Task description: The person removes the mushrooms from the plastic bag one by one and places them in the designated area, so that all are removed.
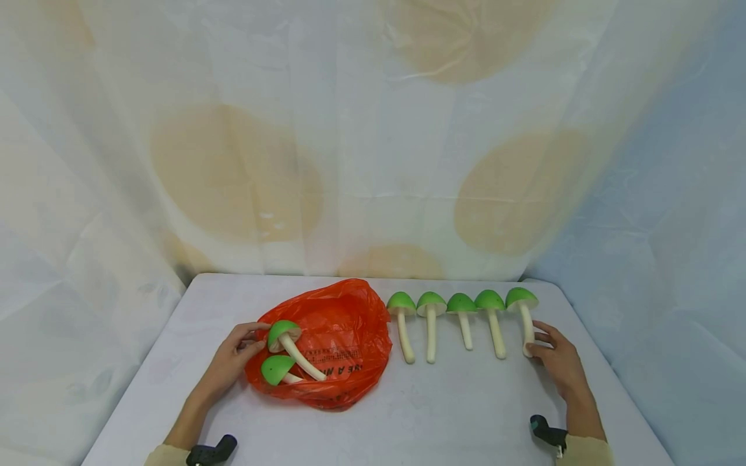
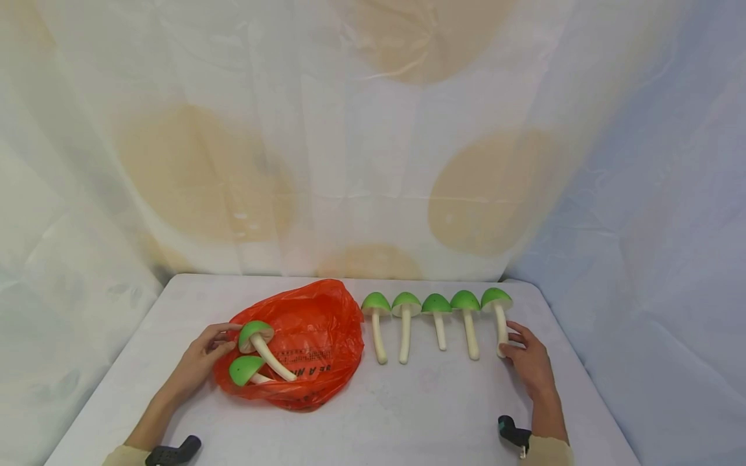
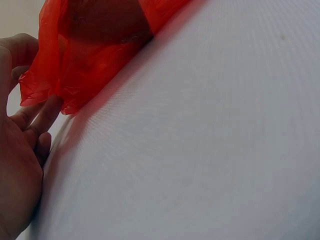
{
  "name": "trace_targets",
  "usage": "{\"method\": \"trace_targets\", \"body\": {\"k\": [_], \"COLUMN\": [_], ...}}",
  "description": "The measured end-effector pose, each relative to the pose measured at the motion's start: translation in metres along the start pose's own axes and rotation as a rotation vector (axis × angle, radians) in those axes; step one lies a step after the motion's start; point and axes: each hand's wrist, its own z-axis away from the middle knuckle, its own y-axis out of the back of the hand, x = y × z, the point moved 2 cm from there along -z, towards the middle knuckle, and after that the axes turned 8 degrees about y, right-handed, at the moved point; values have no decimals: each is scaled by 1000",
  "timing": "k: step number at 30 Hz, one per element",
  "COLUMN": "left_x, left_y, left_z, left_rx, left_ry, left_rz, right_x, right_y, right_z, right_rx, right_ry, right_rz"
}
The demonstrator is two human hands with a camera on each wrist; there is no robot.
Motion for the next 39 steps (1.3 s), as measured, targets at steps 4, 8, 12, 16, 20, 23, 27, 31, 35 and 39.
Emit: {"method": "trace_targets", "body": {"k": [4,8,12,16,20,23,27,31,35,39], "left_x": [-17,-17,-16,-17,-18,-18,-19,-19,-19,-19], "left_y": [-2,-1,-1,-1,-1,-1,-1,-1,-1,-1], "left_z": [-7,-8,-9,-10,-10,-11,-10,-10,-10,-9], "left_rx": [-9,-6,-4,-7,-7,-6,-5,-4,-5,-2], "left_ry": [6,4,1,2,0,-3,-7,-8,-10,-8], "left_rz": [4,1,-3,-2,0,-4,-9,-10,-10,-13], "right_x": [-3,-5,-6,-7,-6,-5,-4,-4,-5,-6], "right_y": [0,1,0,-1,-1,-2,-2,-2,-1,0], "right_z": [0,-1,-3,-5,-6,-6,-5,-3,-1,0], "right_rx": [-15,-24,-24,-20,-31,-38,-39,-30,-20,-13], "right_ry": [-3,-10,-9,-13,-17,-29,-35,-31,-30,-29], "right_rz": [4,18,36,50,73,79,67,53,43,41]}}
